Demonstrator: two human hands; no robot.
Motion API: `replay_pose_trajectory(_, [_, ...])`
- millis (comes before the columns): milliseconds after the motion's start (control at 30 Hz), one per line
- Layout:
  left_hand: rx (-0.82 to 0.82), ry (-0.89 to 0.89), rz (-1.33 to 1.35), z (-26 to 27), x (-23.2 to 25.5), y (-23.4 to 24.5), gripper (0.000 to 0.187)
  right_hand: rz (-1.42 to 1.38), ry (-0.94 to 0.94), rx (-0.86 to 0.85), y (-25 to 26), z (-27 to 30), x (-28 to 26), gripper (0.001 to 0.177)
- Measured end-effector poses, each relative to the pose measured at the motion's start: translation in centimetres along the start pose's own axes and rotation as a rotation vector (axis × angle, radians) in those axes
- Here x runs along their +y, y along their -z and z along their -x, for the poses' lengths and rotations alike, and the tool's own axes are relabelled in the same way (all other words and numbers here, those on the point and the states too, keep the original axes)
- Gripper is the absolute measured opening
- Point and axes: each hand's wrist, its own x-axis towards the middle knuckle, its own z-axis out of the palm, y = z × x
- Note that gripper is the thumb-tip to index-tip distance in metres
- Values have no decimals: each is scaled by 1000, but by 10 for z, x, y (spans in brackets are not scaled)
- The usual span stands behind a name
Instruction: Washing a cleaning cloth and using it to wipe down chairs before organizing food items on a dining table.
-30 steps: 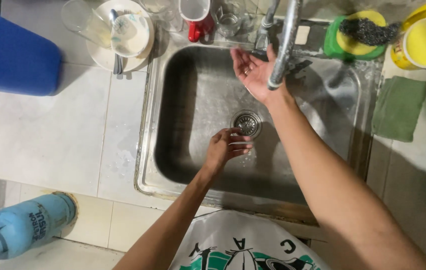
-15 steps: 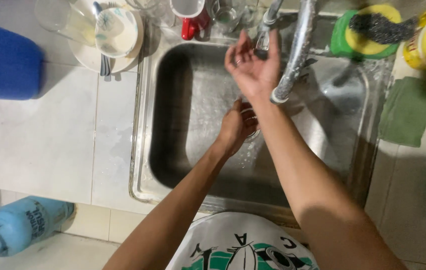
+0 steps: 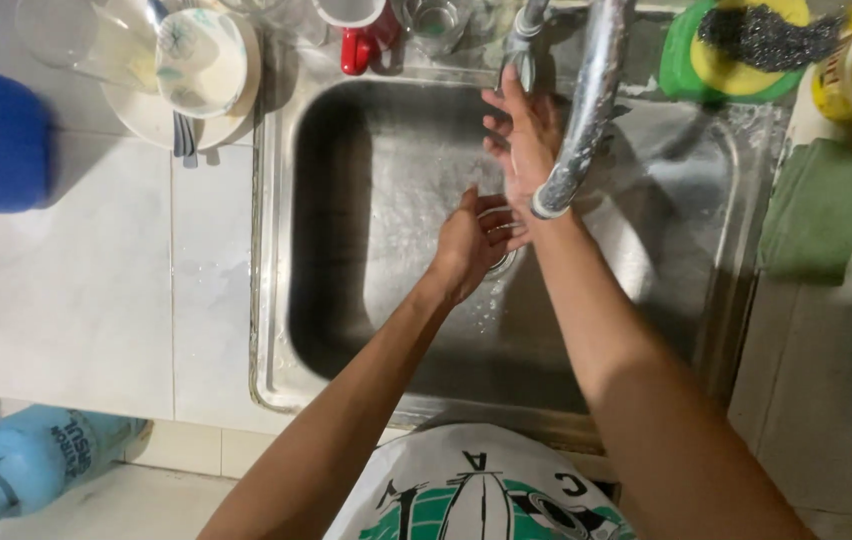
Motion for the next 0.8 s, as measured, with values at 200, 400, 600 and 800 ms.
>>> replay_pose_trajectory(200, [-154,-66,-105,-3,0,-15,59,529,437,83,58,-46,-16,32])
replay_pose_trajectory(400, [-153,-112,-258,-24,-5,-9,44,1167,898,526,113,-109,-12,29])
replay_pose_trajectory(600, [-199,-198,-357,-36,-4,-15,33,1078,938,531,81,-75,-24,20])
replay_pose_trajectory(800, [-202,-140,-177,-66,-8,-12,46,-14,363,-57,81,-48,-25,37])
